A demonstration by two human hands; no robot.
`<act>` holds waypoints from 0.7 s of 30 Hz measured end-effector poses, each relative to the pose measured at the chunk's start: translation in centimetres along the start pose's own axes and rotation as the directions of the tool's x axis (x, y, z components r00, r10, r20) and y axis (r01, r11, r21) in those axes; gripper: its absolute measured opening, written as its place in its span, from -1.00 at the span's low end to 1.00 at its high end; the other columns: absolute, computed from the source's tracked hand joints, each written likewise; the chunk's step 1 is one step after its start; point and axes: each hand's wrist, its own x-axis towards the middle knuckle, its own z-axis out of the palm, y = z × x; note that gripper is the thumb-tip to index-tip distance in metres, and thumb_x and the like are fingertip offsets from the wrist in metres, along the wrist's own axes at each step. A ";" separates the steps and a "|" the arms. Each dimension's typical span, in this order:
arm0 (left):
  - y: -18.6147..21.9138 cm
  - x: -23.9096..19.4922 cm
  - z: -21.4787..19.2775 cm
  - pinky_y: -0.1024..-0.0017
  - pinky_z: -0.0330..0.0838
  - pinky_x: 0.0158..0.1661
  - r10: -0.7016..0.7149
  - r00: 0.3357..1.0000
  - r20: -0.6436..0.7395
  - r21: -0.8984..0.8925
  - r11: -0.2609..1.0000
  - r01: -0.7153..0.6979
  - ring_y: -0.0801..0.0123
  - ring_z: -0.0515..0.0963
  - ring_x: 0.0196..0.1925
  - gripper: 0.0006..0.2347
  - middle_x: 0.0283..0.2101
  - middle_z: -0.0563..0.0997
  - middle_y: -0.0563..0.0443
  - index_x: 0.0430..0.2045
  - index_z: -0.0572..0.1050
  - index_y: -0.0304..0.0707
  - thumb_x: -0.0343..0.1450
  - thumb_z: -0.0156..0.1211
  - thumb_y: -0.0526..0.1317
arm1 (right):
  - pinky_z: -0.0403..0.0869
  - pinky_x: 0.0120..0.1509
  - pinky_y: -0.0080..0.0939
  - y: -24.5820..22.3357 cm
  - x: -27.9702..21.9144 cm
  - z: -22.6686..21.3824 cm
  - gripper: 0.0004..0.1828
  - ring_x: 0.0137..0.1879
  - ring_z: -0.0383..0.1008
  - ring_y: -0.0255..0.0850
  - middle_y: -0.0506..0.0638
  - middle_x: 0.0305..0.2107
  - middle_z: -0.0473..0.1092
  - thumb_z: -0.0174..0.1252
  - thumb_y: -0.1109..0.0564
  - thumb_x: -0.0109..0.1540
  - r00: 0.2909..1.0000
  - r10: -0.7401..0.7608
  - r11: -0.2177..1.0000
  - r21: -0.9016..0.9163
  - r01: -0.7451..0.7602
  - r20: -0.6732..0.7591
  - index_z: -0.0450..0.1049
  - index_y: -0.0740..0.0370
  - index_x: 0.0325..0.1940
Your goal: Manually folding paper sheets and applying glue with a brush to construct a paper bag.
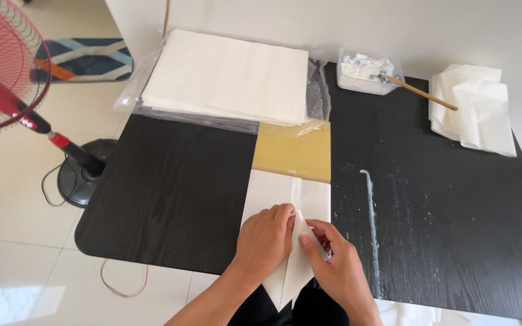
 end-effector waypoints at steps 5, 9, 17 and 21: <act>0.2 -0.1 -1.0 0.21 0.39 -0.42 -0.051 0.998 0.041 -0.048 0.997 0.053 0.17 0.57 -0.44 -0.78 -0.32 0.62 -0.01 -0.03 0.43 -0.34 0.55 0.01 -0.19 | 0.46 0.23 -0.21 0.1 0.4 0.3 -0.48 0.17 0.55 -0.29 -0.18 0.03 0.58 0.02 -0.22 0.27 0.999 -0.025 0.995 -0.091 0.028 0.032 0.46 -0.04 0.26; -1.9 -1.2 -3.5 0.14 0.45 -0.25 -0.133 0.949 0.287 -0.121 0.977 0.174 0.12 0.62 -0.25 -0.68 -0.22 0.62 0.01 0.14 0.37 -0.25 0.53 -0.01 -0.14 | 0.45 0.27 -0.27 0.2 0.6 0.0 -0.48 0.15 0.56 -0.34 -0.19 0.00 0.60 0.07 -0.20 0.27 0.999 -0.019 0.999 -0.039 0.021 0.047 0.49 -0.02 0.25; -4.0 -2.6 -3.0 0.27 0.37 -0.37 0.169 0.976 0.141 0.210 0.958 -0.196 0.17 0.45 -0.41 -0.84 -0.26 0.41 -0.08 -0.12 0.42 -0.22 0.44 0.08 -0.28 | 0.51 0.13 -0.21 3.4 0.1 1.4 -0.47 0.05 0.51 -0.28 -0.16 0.12 0.39 0.14 -0.11 0.26 0.975 -0.193 0.980 -0.068 0.187 -0.113 0.40 -0.04 0.33; -3.1 -1.7 -3.8 0.26 0.43 -0.24 0.340 0.917 0.207 0.241 0.891 -0.385 0.13 0.51 -0.25 -0.64 -0.08 0.45 -0.20 0.09 0.53 -0.16 0.40 0.08 -0.42 | 0.60 -0.26 -0.24 1.8 -1.1 0.7 -0.30 0.30 0.48 -0.38 -0.29 0.24 0.31 0.16 -0.18 0.21 1.000 0.001 0.995 -0.099 -0.002 -0.007 0.27 -0.31 0.46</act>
